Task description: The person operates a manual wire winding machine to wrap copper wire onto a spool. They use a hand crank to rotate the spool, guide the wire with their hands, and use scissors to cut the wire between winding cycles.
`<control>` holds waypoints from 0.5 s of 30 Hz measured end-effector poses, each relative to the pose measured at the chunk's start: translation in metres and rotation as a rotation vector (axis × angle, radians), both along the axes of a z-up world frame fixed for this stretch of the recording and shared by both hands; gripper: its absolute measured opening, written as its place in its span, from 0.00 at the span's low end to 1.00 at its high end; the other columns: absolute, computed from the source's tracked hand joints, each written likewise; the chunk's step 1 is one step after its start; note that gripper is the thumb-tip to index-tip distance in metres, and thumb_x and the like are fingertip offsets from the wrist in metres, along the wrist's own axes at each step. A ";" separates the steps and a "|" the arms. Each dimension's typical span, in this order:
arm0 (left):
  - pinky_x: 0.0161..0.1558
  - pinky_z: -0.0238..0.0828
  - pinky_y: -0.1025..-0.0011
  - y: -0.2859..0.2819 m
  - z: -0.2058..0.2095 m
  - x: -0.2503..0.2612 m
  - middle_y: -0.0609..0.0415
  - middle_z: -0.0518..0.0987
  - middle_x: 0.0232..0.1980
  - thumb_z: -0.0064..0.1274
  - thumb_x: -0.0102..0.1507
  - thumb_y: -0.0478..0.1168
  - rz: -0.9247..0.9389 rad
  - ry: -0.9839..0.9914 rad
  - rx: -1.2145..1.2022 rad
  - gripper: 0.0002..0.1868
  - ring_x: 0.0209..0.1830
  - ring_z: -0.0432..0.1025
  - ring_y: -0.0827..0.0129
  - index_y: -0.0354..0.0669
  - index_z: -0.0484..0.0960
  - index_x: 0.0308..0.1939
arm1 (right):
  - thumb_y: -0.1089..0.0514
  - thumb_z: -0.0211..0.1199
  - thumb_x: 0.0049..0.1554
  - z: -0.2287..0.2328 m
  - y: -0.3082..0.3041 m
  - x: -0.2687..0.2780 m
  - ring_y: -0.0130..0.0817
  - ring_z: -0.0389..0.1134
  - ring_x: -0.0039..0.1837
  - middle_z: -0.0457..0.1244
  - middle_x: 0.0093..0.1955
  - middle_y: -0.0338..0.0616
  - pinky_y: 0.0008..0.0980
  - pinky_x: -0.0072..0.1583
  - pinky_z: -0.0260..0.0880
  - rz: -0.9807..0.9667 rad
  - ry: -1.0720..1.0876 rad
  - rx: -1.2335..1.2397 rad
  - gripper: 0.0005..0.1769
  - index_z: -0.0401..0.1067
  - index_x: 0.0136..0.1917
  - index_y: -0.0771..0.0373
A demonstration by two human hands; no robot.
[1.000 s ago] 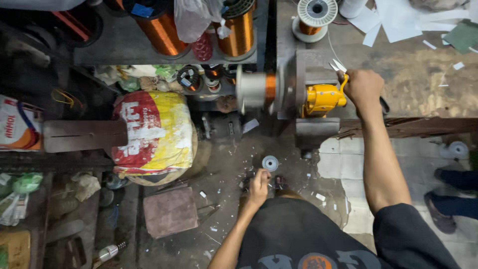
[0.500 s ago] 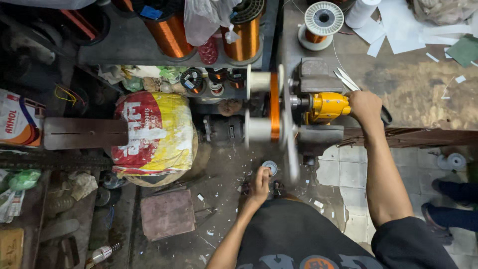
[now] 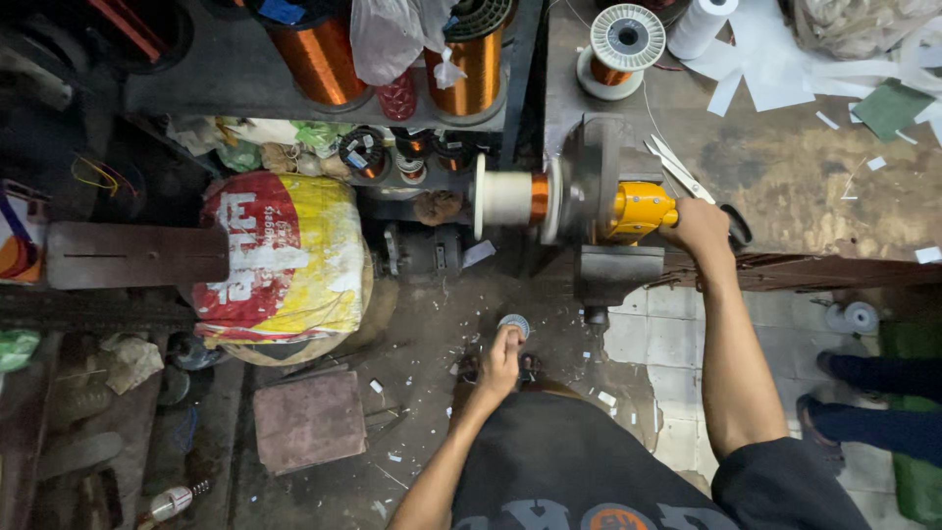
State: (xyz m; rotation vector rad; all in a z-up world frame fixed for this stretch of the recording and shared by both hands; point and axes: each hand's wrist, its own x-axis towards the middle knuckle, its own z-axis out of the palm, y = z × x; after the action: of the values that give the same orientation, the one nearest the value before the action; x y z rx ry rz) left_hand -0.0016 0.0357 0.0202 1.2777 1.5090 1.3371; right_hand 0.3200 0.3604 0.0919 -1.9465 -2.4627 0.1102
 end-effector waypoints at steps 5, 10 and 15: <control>0.42 0.73 0.66 0.000 -0.018 -0.001 0.48 0.79 0.35 0.37 0.75 0.47 -0.016 -0.017 -0.151 0.17 0.37 0.78 0.62 0.40 0.75 0.46 | 0.44 0.65 0.49 0.000 -0.008 -0.004 0.59 0.73 0.51 0.71 0.45 0.60 0.52 0.52 0.73 -0.059 0.025 -0.058 0.22 0.80 0.49 0.61; 0.48 0.73 0.68 -0.003 -0.037 0.006 0.52 0.73 0.41 0.38 0.76 0.44 -0.045 -0.156 -0.047 0.12 0.40 0.73 0.66 0.39 0.71 0.47 | 0.41 0.66 0.50 0.010 -0.012 -0.009 0.60 0.72 0.53 0.71 0.48 0.60 0.52 0.55 0.72 -0.105 0.032 -0.105 0.24 0.81 0.50 0.61; 0.50 0.73 0.67 -0.012 -0.047 0.003 0.49 0.74 0.41 0.37 0.77 0.47 -0.084 -0.089 -0.108 0.13 0.41 0.72 0.59 0.41 0.72 0.49 | 0.42 0.66 0.50 0.014 -0.017 -0.012 0.60 0.72 0.53 0.71 0.48 0.60 0.52 0.55 0.72 -0.111 0.030 -0.119 0.24 0.81 0.49 0.62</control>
State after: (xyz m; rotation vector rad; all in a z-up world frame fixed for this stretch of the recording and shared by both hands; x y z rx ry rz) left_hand 0.0019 0.0234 -0.0271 1.1854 1.4311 1.2257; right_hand 0.3080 0.3433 0.1062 -2.1055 -2.3746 0.2892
